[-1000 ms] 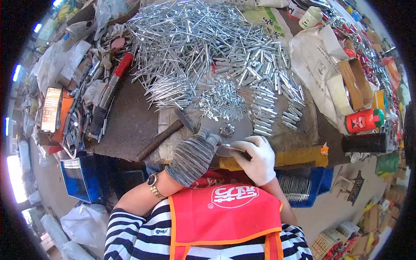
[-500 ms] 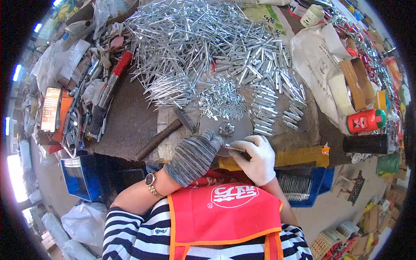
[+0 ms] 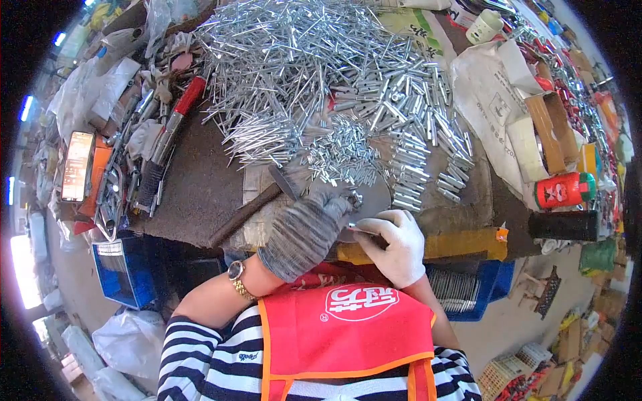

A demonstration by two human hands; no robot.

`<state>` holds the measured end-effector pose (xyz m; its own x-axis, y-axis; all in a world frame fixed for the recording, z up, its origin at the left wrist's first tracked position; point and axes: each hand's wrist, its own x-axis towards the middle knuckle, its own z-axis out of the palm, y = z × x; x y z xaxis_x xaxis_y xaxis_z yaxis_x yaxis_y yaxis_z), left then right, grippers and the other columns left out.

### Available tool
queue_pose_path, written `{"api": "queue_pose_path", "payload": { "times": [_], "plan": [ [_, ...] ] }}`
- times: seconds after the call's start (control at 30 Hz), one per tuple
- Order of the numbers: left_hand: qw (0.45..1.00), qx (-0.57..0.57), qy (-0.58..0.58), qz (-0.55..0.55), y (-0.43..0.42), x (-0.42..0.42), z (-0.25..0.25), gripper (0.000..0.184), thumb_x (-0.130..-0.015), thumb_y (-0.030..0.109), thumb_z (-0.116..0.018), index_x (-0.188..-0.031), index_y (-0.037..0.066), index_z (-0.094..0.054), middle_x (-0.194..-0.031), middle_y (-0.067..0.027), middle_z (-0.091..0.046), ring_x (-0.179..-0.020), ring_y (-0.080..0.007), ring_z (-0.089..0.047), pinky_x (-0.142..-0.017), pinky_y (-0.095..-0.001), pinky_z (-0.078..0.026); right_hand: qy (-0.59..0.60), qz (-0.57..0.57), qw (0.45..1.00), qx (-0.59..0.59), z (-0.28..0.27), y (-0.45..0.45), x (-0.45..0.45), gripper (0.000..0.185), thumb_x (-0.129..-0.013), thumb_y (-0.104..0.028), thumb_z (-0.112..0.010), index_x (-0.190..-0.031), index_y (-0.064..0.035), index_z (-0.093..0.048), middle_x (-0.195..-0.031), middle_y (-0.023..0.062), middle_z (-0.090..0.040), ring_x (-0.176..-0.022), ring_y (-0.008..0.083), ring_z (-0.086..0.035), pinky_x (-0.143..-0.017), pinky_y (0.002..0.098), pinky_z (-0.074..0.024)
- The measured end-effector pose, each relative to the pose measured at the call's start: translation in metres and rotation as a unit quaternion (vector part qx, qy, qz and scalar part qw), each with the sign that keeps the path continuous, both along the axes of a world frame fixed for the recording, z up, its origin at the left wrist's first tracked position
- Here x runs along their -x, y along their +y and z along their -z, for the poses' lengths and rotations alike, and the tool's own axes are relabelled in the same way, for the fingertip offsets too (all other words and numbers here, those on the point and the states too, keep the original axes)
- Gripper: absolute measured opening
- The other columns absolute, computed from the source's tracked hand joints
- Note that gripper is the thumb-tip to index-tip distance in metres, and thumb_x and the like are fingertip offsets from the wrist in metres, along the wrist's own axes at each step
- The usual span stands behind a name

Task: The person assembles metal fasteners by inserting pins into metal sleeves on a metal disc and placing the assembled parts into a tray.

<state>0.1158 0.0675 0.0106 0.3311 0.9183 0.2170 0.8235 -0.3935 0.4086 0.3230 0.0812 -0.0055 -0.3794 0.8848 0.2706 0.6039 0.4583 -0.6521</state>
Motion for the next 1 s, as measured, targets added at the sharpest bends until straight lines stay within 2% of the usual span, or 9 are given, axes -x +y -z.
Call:
{"api": "queue_pose_path", "payload": {
  "times": [0.1,0.17,0.27,0.3,0.53,0.7,0.77,1.0],
  "plan": [
    [0.999,0.013,0.008,-0.042,0.019,-0.001,-0.01,0.018,-0.09,0.017,-0.068,-0.107,0.013,-0.067,-0.101,-0.0124,-0.065,-0.084,-0.0316,-0.068,-0.071,-0.0422,-0.056,0.002,0.0,1.0,-0.005,0.0,0.0,0.0,0.02,-0.071,-0.013,-0.085,-0.09,-0.0148,-0.077,-0.09,0.006,-0.066,-0.086,0.0285,-0.065,-0.075,0.04,-0.0534],
    [0.993,-0.002,0.016,-0.115,0.029,0.0,-0.014,0.019,-0.089,0.016,-0.069,-0.108,0.011,-0.066,-0.102,-0.0137,-0.065,-0.087,-0.0325,-0.067,-0.075,-0.0435,-0.056,0.002,0.003,1.0,-0.01,0.0,0.0,0.0,0.021,-0.071,-0.013,-0.085,-0.09,-0.0152,-0.077,-0.09,0.0058,-0.066,-0.086,0.0284,-0.065,-0.074,0.0398,-0.0534],
    [0.99,-0.068,0.038,-0.119,0.038,0.02,-0.014,0.02,-0.088,0.015,-0.07,-0.107,0.009,-0.066,-0.102,-0.0145,-0.064,-0.091,-0.0327,-0.066,-0.079,-0.0434,-0.055,0.013,0.005,1.0,-0.013,0.0,0.0,-0.001,0.02,-0.071,-0.014,-0.086,-0.089,-0.0153,-0.077,-0.089,0.0054,-0.066,-0.085,0.0281,-0.065,-0.074,0.0394,-0.0536],
    [0.99,-0.041,0.034,-0.132,0.038,0.025,-0.02,0.02,-0.087,0.014,-0.07,-0.105,0.009,-0.067,-0.101,-0.0139,-0.064,-0.094,-0.0319,-0.065,-0.081,-0.0416,-0.054,0.013,0.003,1.0,-0.014,0.0,0.0,-0.001,0.02,-0.071,-0.014,-0.086,-0.089,-0.0152,-0.077,-0.089,0.0053,-0.066,-0.085,0.028,-0.065,-0.073,0.0394,-0.0537],
    [0.993,0.047,0.068,-0.085,0.041,0.021,-0.015,0.015,-0.088,0.017,-0.069,-0.101,0.01,-0.072,-0.104,-0.015,-0.065,-0.095,-0.0327,-0.064,-0.087,-0.0429,-0.052,0.015,-0.002,1.0,-0.011,0.002,0.0,-0.001,0.02,-0.071,-0.013,-0.086,-0.089,-0.0154,-0.077,-0.09,0.0053,-0.066,-0.085,0.0285,-0.065,-0.073,0.0398,-0.0537],
    [0.995,0.069,0.045,-0.049,0.046,0.02,0.001,0.022,-0.089,0.021,-0.067,-0.107,0.009,-0.07,-0.11,-0.0172,-0.064,-0.1,-0.0334,-0.064,-0.088,-0.0427,-0.051,0.016,-0.003,1.0,-0.015,0.001,0.0,-0.002,0.022,-0.07,-0.013,-0.086,-0.09,-0.0152,-0.077,-0.091,0.006,-0.066,-0.085,0.0288,-0.065,-0.073,0.04,-0.0538],
    [0.99,0.098,0.088,-0.048,0.047,0.016,-0.002,0.025,-0.09,0.022,-0.065,-0.11,0.008,-0.069,-0.113,-0.017,-0.063,-0.102,-0.0334,-0.063,-0.089,-0.043,-0.051,0.017,-0.005,1.0,-0.019,0.001,0.001,-0.002,0.022,-0.07,-0.013,-0.086,-0.09,-0.0151,-0.077,-0.091,0.0061,-0.066,-0.085,0.0289,-0.065,-0.073,0.04,-0.0539],
    [0.992,0.028,0.111,-0.051,0.04,0.015,0.014,0.023,-0.092,0.023,-0.064,-0.11,0.01,-0.07,-0.115,-0.0156,-0.063,-0.108,-0.0333,-0.062,-0.095,-0.0436,-0.05,0.017,-0.003,1.0,-0.02,0.001,0.001,-0.001,0.022,-0.07,-0.013,-0.086,-0.09,-0.0148,-0.076,-0.091,0.0057,-0.066,-0.085,0.0285,-0.065,-0.073,0.0396,-0.054]
  ]
}}
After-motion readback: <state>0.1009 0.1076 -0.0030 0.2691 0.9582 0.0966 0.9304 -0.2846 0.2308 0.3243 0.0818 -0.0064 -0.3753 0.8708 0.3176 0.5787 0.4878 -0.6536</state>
